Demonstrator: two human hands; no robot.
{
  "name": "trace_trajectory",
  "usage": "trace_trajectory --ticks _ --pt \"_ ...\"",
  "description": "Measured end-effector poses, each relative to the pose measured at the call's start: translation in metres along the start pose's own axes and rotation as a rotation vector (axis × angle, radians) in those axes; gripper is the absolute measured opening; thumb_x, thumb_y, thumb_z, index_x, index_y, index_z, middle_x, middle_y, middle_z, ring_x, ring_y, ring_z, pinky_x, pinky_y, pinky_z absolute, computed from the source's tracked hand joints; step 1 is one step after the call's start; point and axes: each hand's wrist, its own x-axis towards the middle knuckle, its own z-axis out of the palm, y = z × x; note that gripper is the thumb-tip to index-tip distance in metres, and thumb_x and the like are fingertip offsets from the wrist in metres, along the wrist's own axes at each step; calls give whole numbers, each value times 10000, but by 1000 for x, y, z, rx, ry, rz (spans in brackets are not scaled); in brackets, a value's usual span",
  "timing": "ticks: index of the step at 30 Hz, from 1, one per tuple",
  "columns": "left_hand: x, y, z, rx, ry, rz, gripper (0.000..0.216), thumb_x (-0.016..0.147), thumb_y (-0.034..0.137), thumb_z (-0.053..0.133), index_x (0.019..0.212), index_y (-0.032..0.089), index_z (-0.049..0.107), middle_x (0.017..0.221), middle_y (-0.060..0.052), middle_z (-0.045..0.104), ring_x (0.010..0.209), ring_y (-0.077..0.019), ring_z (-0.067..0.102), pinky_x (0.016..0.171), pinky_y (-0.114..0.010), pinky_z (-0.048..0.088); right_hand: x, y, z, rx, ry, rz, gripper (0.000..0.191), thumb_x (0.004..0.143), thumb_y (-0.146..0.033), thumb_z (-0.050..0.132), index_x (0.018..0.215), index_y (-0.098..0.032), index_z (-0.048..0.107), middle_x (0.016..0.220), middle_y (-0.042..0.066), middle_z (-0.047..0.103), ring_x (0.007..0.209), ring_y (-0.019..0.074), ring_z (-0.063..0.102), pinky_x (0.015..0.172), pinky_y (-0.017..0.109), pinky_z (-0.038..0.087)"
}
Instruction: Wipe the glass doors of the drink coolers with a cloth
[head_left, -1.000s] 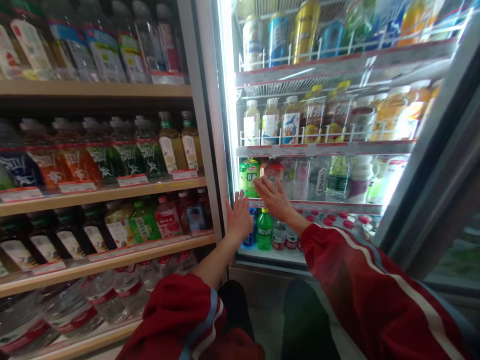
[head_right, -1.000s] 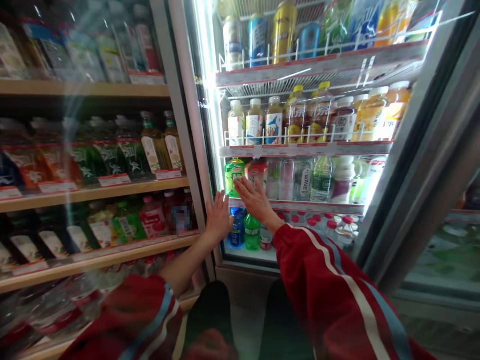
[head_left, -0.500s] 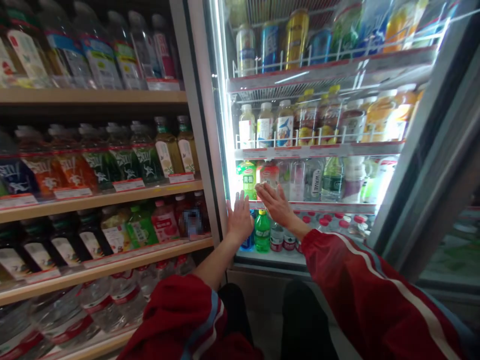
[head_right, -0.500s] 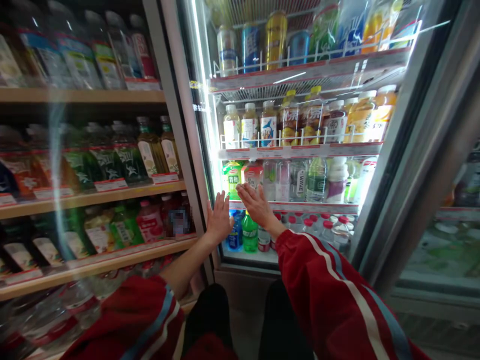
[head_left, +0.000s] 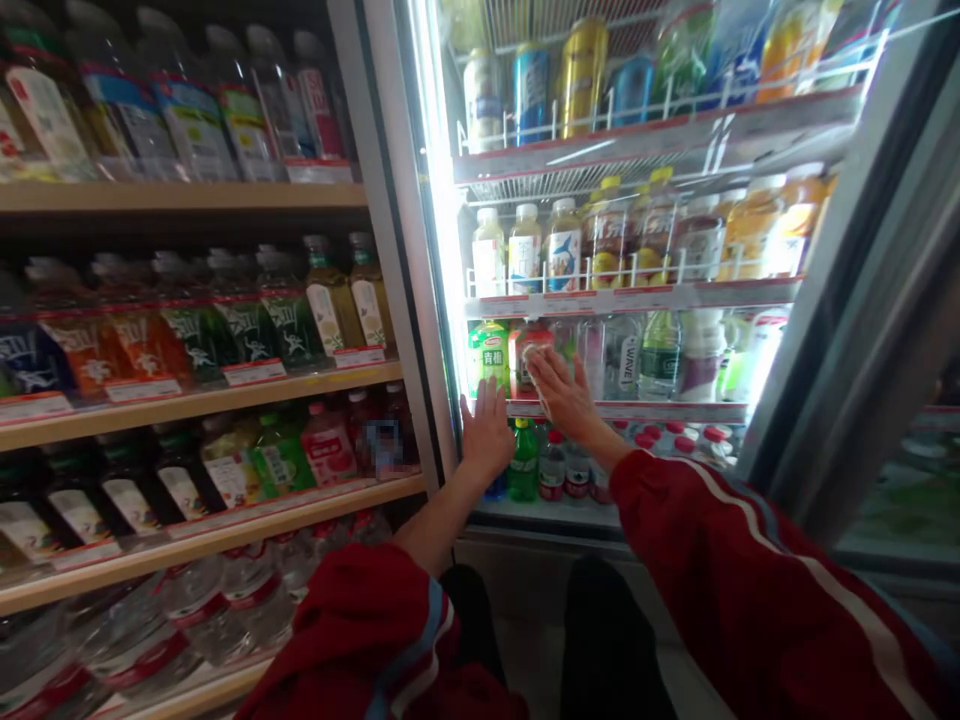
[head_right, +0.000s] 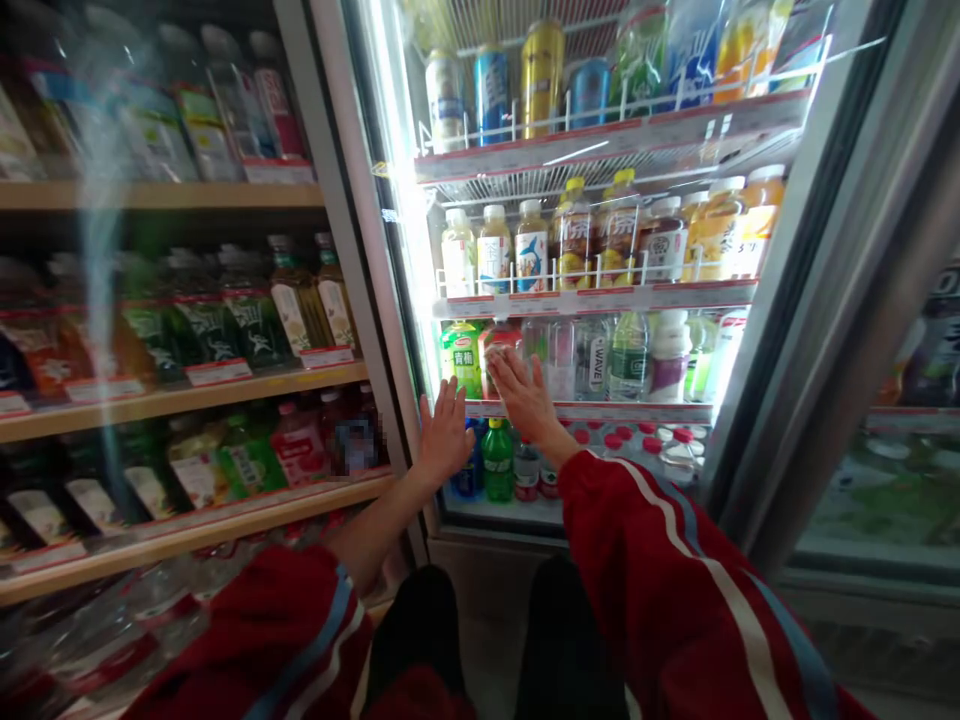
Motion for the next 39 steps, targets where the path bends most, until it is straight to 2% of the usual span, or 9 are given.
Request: trace_trajectory --ticks 3,9,15,22,27,29,34,39 --pt "0 0 2 5 11 5 675 762 152 489 1413 86 324 1539 -168 238 1437 -281 177 1140 -575 155 2 0 -2 2 -6 21 564 899 -131 392 1456 -159 312 1512 86 337 1453 222 126 1169 532 -5" --pt "0 -2 4 17 22 19 666 774 158 471 1415 70 314 1535 -182 241 1436 -289 176 1132 -592 161 -11 -7 2 21 -89 -126 633 851 -101 430 1465 -166 290 1501 79 362 1455 219 109 1165 547 42" --pt "-1 -1 3 7 -10 5 667 769 152 486 1412 77 325 1539 -174 232 1436 -285 180 1137 -577 162 2 3 -1 1 28 15 579 907 -150 396 1473 -166 273 1502 87 356 1453 212 123 1171 528 -12" --pt "2 4 3 -18 4 32 687 777 147 483 1430 65 286 1546 -176 207 1441 -290 150 1136 -597 130 -15 -1 1 17 -12 -112 601 878 -93 398 1463 -186 298 1476 60 406 1438 212 194 1175 521 32" --pt "4 9 2 -25 -2 32 675 783 145 479 1427 68 293 1546 -175 205 1441 -286 149 1140 -583 131 -4 10 -2 -10 42 19 558 917 -159 399 1465 -170 294 1483 88 389 1439 220 188 1171 520 -2" --pt "3 10 2 -23 -7 31 661 789 149 477 1423 73 303 1543 -177 210 1439 -283 162 1139 -580 142 -5 11 -2 -20 46 10 547 920 -164 401 1459 -161 307 1483 91 389 1442 218 176 1171 508 -24" --pt "4 10 3 -8 -9 36 650 800 167 477 1420 64 307 1540 -181 218 1438 -287 165 1135 -585 153 -16 5 -1 5 -50 -106 578 889 -100 402 1453 -197 321 1488 47 386 1443 209 173 1174 501 -32" --pt "7 9 4 3 13 35 671 784 154 481 1424 66 302 1543 -174 217 1439 -285 160 1138 -583 151 -3 9 -5 1 -36 -12 558 918 -145 380 1467 -184 291 1506 82 348 1443 220 177 1171 520 -32"
